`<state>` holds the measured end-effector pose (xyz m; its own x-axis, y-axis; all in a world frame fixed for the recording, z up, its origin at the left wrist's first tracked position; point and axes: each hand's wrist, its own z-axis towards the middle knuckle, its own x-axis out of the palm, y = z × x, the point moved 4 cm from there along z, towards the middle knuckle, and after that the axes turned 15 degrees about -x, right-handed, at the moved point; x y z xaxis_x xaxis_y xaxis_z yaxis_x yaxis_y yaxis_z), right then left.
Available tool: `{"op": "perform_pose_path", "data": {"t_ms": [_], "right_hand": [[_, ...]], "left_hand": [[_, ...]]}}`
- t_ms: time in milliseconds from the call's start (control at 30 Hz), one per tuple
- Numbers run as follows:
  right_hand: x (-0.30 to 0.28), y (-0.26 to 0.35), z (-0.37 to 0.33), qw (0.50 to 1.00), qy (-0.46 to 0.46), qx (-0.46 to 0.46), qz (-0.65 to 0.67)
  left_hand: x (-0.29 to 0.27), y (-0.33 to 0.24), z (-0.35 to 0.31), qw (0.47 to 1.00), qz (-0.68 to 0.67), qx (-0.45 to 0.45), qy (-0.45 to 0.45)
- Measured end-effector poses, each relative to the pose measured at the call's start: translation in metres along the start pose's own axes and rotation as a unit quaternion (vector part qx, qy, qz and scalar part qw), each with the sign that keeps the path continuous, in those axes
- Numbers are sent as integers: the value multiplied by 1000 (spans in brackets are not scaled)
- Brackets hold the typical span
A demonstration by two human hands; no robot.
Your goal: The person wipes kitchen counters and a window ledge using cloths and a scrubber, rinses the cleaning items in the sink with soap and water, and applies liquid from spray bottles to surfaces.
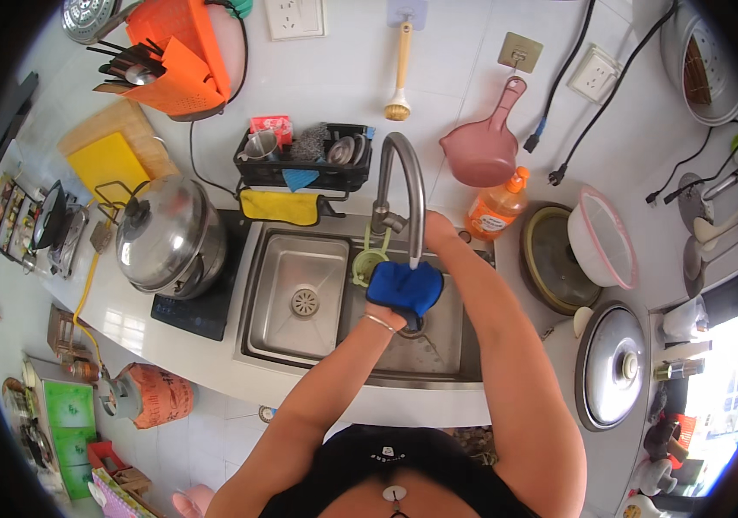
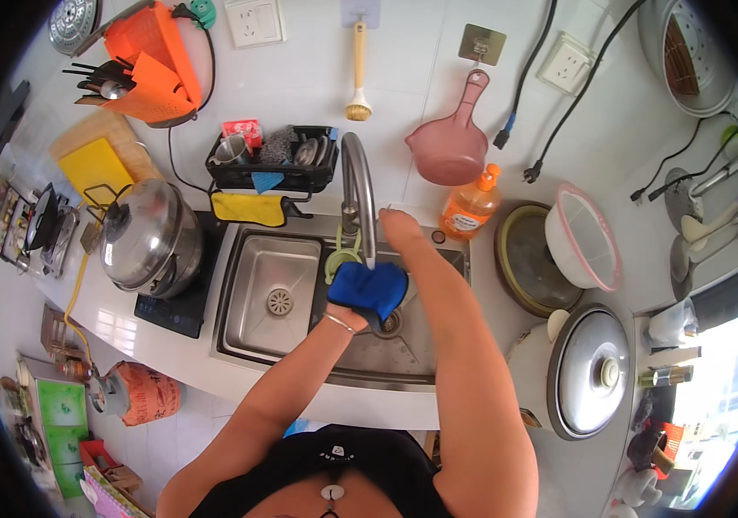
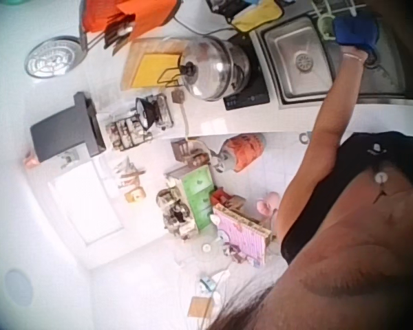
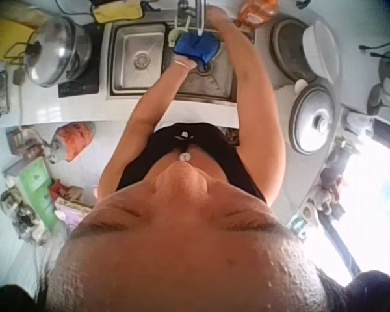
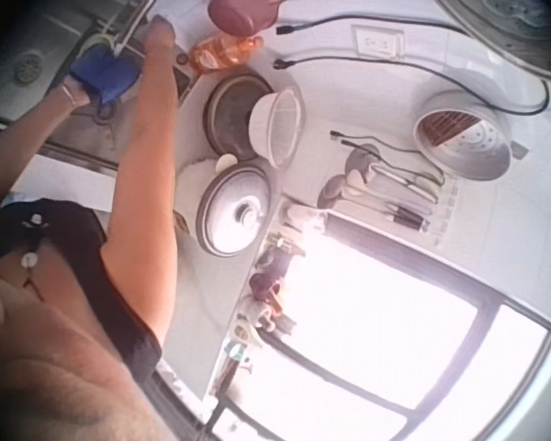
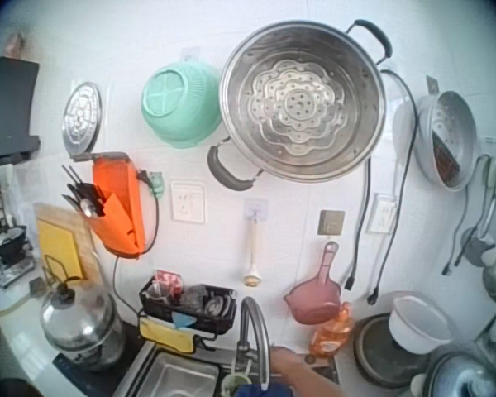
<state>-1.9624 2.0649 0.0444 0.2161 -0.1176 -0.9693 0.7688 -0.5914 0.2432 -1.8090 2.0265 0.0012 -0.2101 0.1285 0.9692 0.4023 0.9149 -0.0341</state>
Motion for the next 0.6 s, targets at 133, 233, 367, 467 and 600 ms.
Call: {"op": "perform_pose_path", "data": {"t_ms": [133, 233, 367, 467, 600], "right_hand": [[-18, -10, -37, 989, -142, -1, 30], [-20, -42, -61, 928, -325, 86, 160], [-67, -116, -118, 723, -491, 227, 430], [-98, -152, -120, 634, -410, 324, 570], [-122, -161, -92, 622, -312, 393, 601]], "left_hand": [[4, 5, 0, 999, -41, -19, -26], [-13, 3, 2, 997, -70, -24, -15], [-33, 18, 1, 988, -72, -53, -129], [-50, 29, -3, 975, -81, -75, -195], [-74, 38, -3, 967, -50, -73, -241]]}}
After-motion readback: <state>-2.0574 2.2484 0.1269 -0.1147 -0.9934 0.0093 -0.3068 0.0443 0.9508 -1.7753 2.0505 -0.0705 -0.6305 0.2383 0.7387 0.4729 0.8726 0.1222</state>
